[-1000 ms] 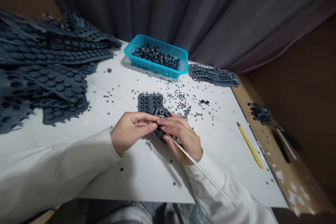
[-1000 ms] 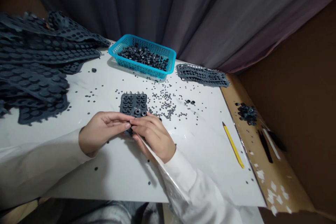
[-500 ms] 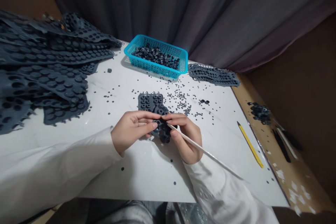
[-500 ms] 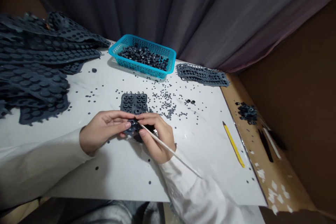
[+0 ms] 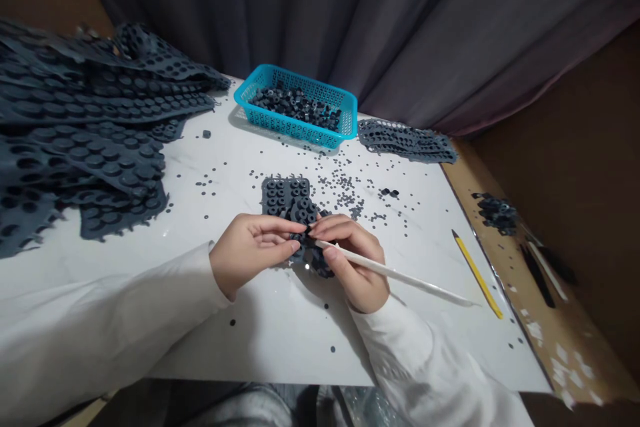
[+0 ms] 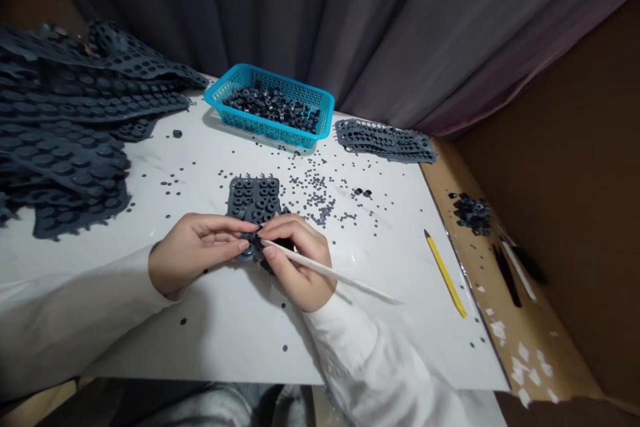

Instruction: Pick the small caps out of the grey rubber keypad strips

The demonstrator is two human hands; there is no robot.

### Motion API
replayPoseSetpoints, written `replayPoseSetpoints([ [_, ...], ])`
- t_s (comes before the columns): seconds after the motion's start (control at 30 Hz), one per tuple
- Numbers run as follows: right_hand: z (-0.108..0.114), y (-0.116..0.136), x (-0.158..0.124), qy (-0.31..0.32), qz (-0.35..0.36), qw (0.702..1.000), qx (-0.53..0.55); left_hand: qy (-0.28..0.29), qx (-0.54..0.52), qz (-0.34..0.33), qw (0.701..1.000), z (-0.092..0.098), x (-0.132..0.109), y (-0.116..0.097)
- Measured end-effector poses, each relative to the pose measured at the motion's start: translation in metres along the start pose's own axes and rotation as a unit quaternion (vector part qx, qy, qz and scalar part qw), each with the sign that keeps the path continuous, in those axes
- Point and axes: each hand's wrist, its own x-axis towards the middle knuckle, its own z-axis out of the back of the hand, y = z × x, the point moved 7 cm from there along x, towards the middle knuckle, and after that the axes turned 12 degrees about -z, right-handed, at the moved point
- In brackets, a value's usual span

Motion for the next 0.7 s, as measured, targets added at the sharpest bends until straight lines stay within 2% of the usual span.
replayPoseSetpoints([
  [0.13,-0.0037,0.0112,0.001,0.023,0.035,0.998,-0.053,-0.006,0.015,-0.026,1.0,-0.0002,0.0008,-0.0041],
  [0.3,-0.0044,0.0117,0.0009,0.027,0.044,0.997,-0.06,-0.022,0.043,-0.046,0.998,0.0016,0.001,-0.0073],
  [0.7,-0.0043,0.01,0.0006,0.035,0.047,0.997,-0.059,-0.032,-0.012,0.008,0.999,0.0001,0.004,-0.0033],
])
